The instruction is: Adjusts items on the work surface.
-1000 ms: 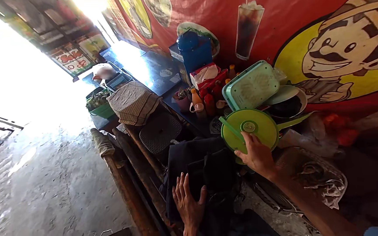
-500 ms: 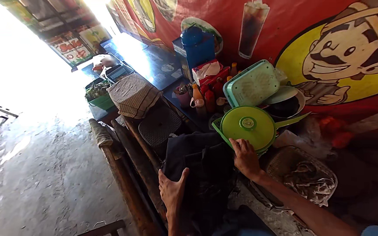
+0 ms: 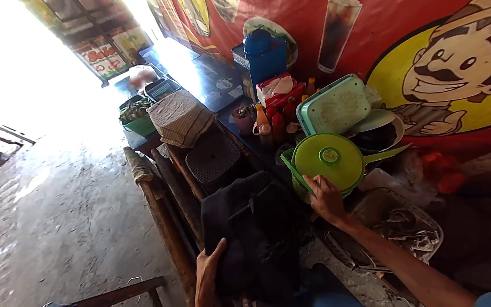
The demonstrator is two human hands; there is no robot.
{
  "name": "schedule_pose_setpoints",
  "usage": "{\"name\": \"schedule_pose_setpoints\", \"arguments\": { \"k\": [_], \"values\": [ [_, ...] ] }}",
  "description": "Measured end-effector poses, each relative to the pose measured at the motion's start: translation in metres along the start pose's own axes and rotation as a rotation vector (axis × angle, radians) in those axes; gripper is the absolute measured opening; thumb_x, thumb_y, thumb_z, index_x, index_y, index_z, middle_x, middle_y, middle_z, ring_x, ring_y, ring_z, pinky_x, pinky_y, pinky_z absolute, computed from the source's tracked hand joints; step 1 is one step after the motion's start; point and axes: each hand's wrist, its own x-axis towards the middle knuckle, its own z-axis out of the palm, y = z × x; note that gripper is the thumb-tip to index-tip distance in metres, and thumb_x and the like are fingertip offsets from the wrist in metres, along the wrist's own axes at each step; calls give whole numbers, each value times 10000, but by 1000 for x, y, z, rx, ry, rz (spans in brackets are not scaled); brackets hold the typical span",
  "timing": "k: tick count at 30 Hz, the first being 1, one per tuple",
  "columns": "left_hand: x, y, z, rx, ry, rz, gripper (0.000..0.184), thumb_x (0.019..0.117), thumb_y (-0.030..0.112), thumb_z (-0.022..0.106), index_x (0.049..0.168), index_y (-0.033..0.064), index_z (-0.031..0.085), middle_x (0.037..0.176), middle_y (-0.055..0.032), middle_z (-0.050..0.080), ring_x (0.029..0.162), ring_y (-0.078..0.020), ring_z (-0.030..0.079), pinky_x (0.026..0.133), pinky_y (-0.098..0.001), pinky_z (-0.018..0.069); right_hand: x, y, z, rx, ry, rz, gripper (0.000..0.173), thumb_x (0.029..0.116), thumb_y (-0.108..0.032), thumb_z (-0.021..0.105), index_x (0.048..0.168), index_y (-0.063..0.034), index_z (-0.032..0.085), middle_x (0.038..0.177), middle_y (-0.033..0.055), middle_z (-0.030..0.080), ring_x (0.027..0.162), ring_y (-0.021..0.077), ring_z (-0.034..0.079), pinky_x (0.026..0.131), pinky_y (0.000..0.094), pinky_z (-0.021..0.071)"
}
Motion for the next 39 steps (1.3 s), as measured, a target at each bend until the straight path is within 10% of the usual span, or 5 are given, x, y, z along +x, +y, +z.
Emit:
{"name": "schedule_pose_setpoints", "arguments": {
  "k": [12, 18, 23, 30, 39],
  "values": [
    [-17, -13, -12, -96, 64, -5, 296, 922, 219, 764, 1077, -18, 679, 814, -85, 743, 691, -133, 722, 660, -327, 625, -3, 3, 4, -181, 2, -178, 523, 868, 70, 596, 1370, -65, 646, 1214, 217, 663, 1086, 411, 642, 823, 490, 541],
    [-14, -13, -9, -55, 89, 31, 329, 908, 242, 779, 1094, -11, 681, 833, -82, 741, 715, -125, 720, 688, -328, 621, -4, 4, -17, -53, -203, -118, 615, 932, -373, 655, 1447, -48, 570, 1375, 240, 587, 1237, 438, 563, 964, 547, 483],
    [-14, -7, -4, -38, 103, 44, 333, 905, 233, 781, 1107, -14, 687, 861, -92, 746, 744, -139, 725, 713, -344, 622, 2, 5, -17, -8, -132, -104, 478, 874, -109, 662, 1348, -53, 661, 1252, 232, 654, 1163, 435, 609, 936, 546, 509],
    [-12, -15, -5, -15, 119, 61, 368, 889, 267, 802, 1104, -10, 690, 873, -95, 747, 760, -143, 726, 733, -357, 620, 2, 1, -21, -4, -151, -54, 470, 900, -97, 636, 1365, -32, 644, 1182, 230, 682, 1126, 429, 635, 943, 539, 513],
    [-12, -9, -4, 325, 201, 122, 563, 841, 479, 801, 1162, 26, 705, 1053, -187, 724, 1037, -336, 678, 924, -607, 493, 6, 7, -23, 32, -93, -45, 466, 870, -98, 638, 1332, -44, 674, 1157, 216, 691, 1104, 407, 649, 932, 526, 523]
  ]
}}
